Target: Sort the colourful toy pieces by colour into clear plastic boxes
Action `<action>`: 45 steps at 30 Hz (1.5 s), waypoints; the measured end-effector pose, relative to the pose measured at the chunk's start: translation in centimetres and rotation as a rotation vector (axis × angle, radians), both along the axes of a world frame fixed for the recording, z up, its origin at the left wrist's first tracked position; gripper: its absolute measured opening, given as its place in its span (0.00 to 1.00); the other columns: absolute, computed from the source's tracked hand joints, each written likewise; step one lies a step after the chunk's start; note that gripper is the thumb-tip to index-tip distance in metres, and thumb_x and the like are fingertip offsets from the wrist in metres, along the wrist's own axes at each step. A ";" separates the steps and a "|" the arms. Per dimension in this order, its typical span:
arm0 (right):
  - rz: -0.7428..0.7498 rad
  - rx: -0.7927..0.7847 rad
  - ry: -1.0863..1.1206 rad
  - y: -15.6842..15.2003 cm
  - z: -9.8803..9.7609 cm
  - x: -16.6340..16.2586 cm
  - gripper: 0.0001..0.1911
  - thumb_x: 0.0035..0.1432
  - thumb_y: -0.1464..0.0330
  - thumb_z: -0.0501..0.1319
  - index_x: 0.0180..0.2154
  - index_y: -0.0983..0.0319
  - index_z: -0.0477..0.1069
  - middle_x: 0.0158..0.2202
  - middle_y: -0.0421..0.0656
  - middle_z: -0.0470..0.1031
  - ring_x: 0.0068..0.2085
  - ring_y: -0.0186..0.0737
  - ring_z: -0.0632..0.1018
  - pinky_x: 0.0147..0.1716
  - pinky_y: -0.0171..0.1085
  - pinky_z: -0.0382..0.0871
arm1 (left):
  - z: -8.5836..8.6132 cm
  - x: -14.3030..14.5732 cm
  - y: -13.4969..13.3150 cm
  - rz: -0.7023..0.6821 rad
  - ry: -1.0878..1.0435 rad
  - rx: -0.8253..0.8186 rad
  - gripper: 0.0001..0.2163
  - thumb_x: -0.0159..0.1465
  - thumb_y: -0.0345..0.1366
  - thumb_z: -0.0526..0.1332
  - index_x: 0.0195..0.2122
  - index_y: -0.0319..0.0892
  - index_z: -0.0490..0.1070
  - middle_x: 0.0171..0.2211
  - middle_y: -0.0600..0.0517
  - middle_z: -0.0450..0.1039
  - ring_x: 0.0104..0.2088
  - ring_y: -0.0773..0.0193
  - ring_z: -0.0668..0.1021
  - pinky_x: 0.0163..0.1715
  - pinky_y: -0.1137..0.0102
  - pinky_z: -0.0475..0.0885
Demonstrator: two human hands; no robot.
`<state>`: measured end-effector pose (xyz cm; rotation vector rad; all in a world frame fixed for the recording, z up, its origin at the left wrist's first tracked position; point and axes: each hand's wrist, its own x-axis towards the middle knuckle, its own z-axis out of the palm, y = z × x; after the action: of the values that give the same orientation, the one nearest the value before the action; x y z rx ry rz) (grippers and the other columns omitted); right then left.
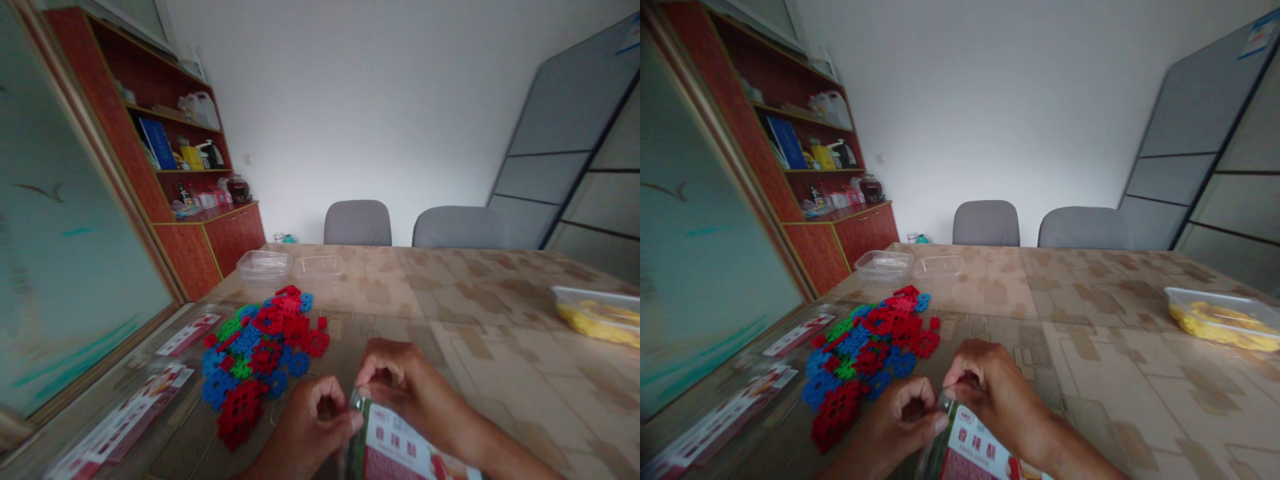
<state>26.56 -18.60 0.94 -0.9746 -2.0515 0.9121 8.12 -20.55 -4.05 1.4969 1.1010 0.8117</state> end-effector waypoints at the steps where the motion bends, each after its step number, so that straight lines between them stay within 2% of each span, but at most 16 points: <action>1: 0.004 -0.012 0.010 0.1 0.0 0.1 0.05 0.53 0.76 0.62 0.27 0.64 0.74 0.25 0.38 0.72 0.26 0.30 0.71 0.24 0.28 0.60 | -0.1 0.0 -0.1 -0.003 -0.001 0.024 0.12 0.54 0.41 0.60 0.24 0.42 0.57 0.20 0.59 0.58 0.21 0.70 0.63 0.21 0.75 0.57; 5: 0.013 0.045 -0.041 0.8 -0.3 0.2 0.05 0.55 0.75 0.62 0.28 0.64 0.74 0.26 0.39 0.73 0.28 0.31 0.72 0.26 0.29 0.60 | 0.2 -0.1 -0.4 -0.038 0.034 0.138 0.09 0.58 0.40 0.58 0.28 0.43 0.58 0.25 0.57 0.60 0.27 0.68 0.66 0.26 0.75 0.61; 10: 0.017 0.070 -0.117 1.3 -0.4 0.2 0.08 0.58 0.73 0.58 0.29 0.64 0.74 0.25 0.39 0.73 0.28 0.32 0.72 0.27 0.29 0.61 | 1.4 -0.2 -0.6 -0.015 0.166 0.254 0.08 0.60 0.39 0.57 0.29 0.42 0.61 0.25 0.58 0.58 0.26 0.68 0.65 0.26 0.75 0.60; 13: 0.004 0.055 -0.148 1.2 -0.2 0.2 0.10 0.60 0.72 0.56 0.29 0.64 0.73 0.24 0.38 0.73 0.26 0.32 0.72 0.26 0.29 0.60 | 2.1 0.0 -0.7 -0.033 0.143 0.230 0.05 0.60 0.36 0.57 0.34 0.42 0.63 0.27 0.56 0.62 0.28 0.67 0.67 0.28 0.75 0.62; 16: -0.010 0.064 -0.208 0.9 0.0 0.2 0.11 0.61 0.70 0.55 0.28 0.63 0.72 0.24 0.38 0.72 0.27 0.32 0.72 0.27 0.30 0.60 | 2.0 0.2 -0.8 -0.043 0.144 0.173 0.09 0.55 0.33 0.60 0.37 0.42 0.65 0.27 0.57 0.63 0.27 0.67 0.68 0.28 0.74 0.62; 19: -0.003 0.066 -0.260 0.5 0.2 0.3 0.11 0.62 0.70 0.53 0.29 0.63 0.71 0.24 0.38 0.72 0.26 0.32 0.72 0.27 0.30 0.58 | 1.1 0.3 -0.8 -0.048 0.136 0.137 0.13 0.51 0.29 0.63 0.37 0.42 0.63 0.26 0.58 0.62 0.26 0.68 0.67 0.26 0.75 0.60; 23: -0.007 0.079 -0.247 0.4 0.5 0.6 0.11 0.65 0.67 0.51 0.31 0.62 0.68 0.25 0.38 0.72 0.26 0.32 0.72 0.27 0.30 0.58 | 0.3 0.2 -0.6 -0.036 0.055 0.144 0.12 0.53 0.33 0.63 0.34 0.43 0.59 0.25 0.59 0.61 0.26 0.69 0.66 0.25 0.76 0.59; 27: 0.001 0.072 -0.195 0.3 0.7 0.8 0.12 0.66 0.64 0.50 0.31 0.61 0.65 0.25 0.38 0.73 0.27 0.32 0.73 0.28 0.30 0.60 | 0.9 0.2 -0.8 -0.080 0.102 0.221 0.07 0.58 0.37 0.60 0.30 0.42 0.64 0.24 0.58 0.60 0.26 0.68 0.65 0.26 0.75 0.58; 30: 0.008 0.032 -0.186 0.4 0.4 0.9 0.12 0.67 0.64 0.49 0.32 0.61 0.63 0.26 0.38 0.73 0.27 0.33 0.74 0.28 0.31 0.61 | 1.6 0.2 -1.1 -0.132 0.186 0.266 0.07 0.59 0.39 0.59 0.28 0.41 0.67 0.23 0.56 0.62 0.25 0.68 0.65 0.25 0.75 0.58; 34: 0.067 -0.025 -0.108 0.8 0.4 1.2 0.14 0.67 0.62 0.47 0.32 0.61 0.62 0.27 0.39 0.72 0.28 0.32 0.72 0.28 0.31 0.62 | 2.2 0.3 -1.1 -0.149 0.235 0.232 0.06 0.58 0.37 0.59 0.26 0.41 0.67 0.22 0.57 0.62 0.24 0.68 0.66 0.25 0.76 0.59; 38: 0.150 -0.070 -0.109 1.1 1.3 1.8 0.18 0.68 0.59 0.47 0.31 0.62 0.64 0.26 0.37 0.67 0.27 0.31 0.68 0.26 0.30 0.61 | 2.3 0.3 -1.0 -0.153 0.209 0.313 0.05 0.58 0.35 0.58 0.27 0.41 0.68 0.33 0.51 0.67 0.35 0.63 0.71 0.34 0.74 0.65; 41: 0.199 -0.070 -0.154 1.3 1.8 2.1 0.19 0.68 0.58 0.46 0.31 0.62 0.66 0.26 0.37 0.66 0.27 0.30 0.67 0.25 0.29 0.60 | 2.0 0.4 -1.1 -0.110 0.175 0.372 0.06 0.60 0.35 0.56 0.27 0.42 0.68 0.41 0.47 0.68 0.42 0.59 0.72 0.42 0.70 0.66; 43: 0.191 -0.054 -0.166 1.3 2.0 2.2 0.21 0.68 0.57 0.46 0.30 0.63 0.66 0.24 0.36 0.63 0.26 0.30 0.65 0.24 0.29 0.59 | 2.1 0.5 -1.2 -0.046 0.189 0.443 0.04 0.58 0.33 0.57 0.26 0.42 0.67 0.47 0.47 0.68 0.46 0.56 0.70 0.47 0.66 0.64; 45: 0.164 -0.043 -0.163 1.2 2.1 2.2 0.24 0.68 0.55 0.45 0.28 0.63 0.66 0.23 0.36 0.62 0.25 0.30 0.65 0.24 0.29 0.59 | 2.4 0.7 -1.5 -0.005 0.169 0.498 0.04 0.57 0.32 0.58 0.25 0.42 0.66 0.49 0.47 0.67 0.46 0.55 0.70 0.47 0.66 0.63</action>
<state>28.80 -17.44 3.05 -0.9401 -2.2849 0.9935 8.77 -22.02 -1.66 2.0113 1.0623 1.0204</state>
